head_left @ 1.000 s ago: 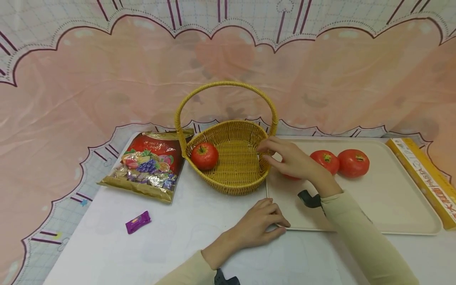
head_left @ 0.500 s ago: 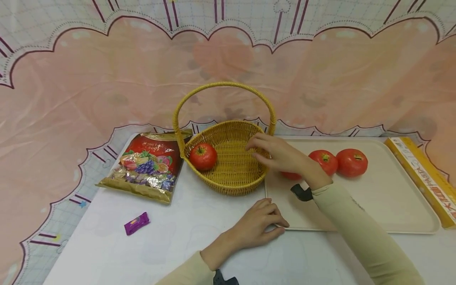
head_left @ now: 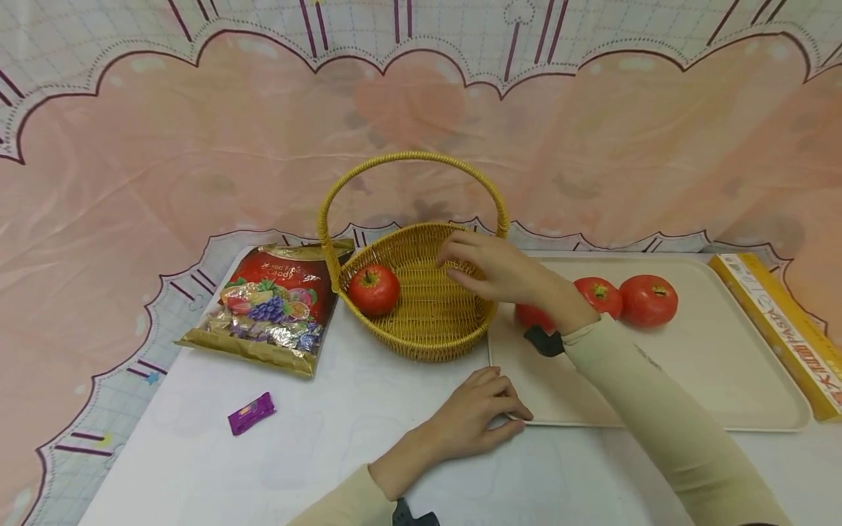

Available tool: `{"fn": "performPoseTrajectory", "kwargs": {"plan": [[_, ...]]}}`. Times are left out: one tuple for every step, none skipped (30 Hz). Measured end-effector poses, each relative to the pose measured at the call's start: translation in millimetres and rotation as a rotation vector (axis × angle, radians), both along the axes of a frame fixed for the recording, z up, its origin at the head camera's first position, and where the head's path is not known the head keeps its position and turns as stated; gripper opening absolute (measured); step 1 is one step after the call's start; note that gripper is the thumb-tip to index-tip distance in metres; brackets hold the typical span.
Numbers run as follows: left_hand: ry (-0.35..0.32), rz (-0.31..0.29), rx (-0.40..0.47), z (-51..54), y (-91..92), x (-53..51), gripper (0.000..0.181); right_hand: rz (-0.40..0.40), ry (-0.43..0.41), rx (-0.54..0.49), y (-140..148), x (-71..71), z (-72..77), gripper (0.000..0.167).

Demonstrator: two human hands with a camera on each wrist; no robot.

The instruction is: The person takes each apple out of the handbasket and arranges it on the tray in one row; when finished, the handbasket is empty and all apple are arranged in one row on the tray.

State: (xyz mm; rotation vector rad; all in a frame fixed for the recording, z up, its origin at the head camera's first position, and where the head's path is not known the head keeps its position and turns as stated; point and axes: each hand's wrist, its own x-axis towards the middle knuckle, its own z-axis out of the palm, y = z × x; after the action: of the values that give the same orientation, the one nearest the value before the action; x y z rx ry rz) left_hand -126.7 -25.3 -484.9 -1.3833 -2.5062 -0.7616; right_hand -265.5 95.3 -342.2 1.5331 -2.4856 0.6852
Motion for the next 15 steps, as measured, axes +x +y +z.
{"fn": "performPoseTrajectory", "kwargs": {"plan": [[-0.001, -0.001, 0.003, -0.2, -0.1, -0.2, 0.015, 0.007, 0.003, 0.004, -2, -0.5, 1.4, 0.018], [0.002, -0.001, 0.006, -0.4, -0.2, -0.3, 0.014, 0.012, 0.009, 0.009, -4, -1.1, 2.3, 0.018], [0.007, -0.004, 0.008, -0.6, -0.3, -0.4, 0.014, 0.016, 0.011, 0.016, -6, -1.8, 3.1, 0.019], [0.011, -0.005, 0.011, -0.8, -0.3, -0.5, 0.014, 0.021, 0.010, 0.023, -8, -2.6, 3.7, 0.019], [0.007, -0.007, 0.015, -0.9, -0.4, -0.5, 0.014, 0.026, 0.010, 0.032, -10, -3.2, 4.6, 0.019], [0.007, -0.009, 0.017, -1.0, -0.5, -0.5, 0.014, 0.029, 0.009, 0.041, -12, -3.8, 5.6, 0.019], [0.012, -0.009, 0.017, -0.9, -0.6, -0.5, 0.014, 0.030, 0.005, 0.049, -13, -4.3, 6.6, 0.019], [0.015, -0.009, 0.017, -0.7, -0.7, -0.4, 0.014, 0.029, 0.002, 0.060, -15, -5.0, 7.1, 0.019], [0.013, -0.009, 0.017, -0.5, -0.8, -0.3, 0.014, 0.029, -0.004, 0.071, -17, -5.5, 8.0, 0.019], [0.009, -0.008, 0.016, -0.4, -0.9, -0.2, 0.014, 0.026, -0.008, 0.082, -19, -5.8, 8.9, 0.020], [0.005, -0.008, 0.016, -0.2, -1.0, -0.1, 0.014, 0.024, -0.011, 0.093, -21, -6.1, 9.7, 0.020], [0.006, -0.007, 0.014, 0.0, -1.1, 0.0, 0.014, 0.022, -0.014, 0.102, -23, -6.4, 10.3, 0.020], [0.004, -0.007, 0.013, 0.2, -1.1, 0.1, 0.014, 0.018, -0.021, 0.116, -25, -6.7, 10.9, 0.020], [0.002, -0.008, 0.012, 0.3, -1.2, 0.1, 0.014, 0.016, -0.025, 0.130, -26, -7.0, 11.4, 0.020], [0.001, -0.008, 0.011, 0.4, -1.3, 0.0, 0.015, 0.017, -0.029, 0.142, -28, -7.4, 11.8, 0.021]]}}
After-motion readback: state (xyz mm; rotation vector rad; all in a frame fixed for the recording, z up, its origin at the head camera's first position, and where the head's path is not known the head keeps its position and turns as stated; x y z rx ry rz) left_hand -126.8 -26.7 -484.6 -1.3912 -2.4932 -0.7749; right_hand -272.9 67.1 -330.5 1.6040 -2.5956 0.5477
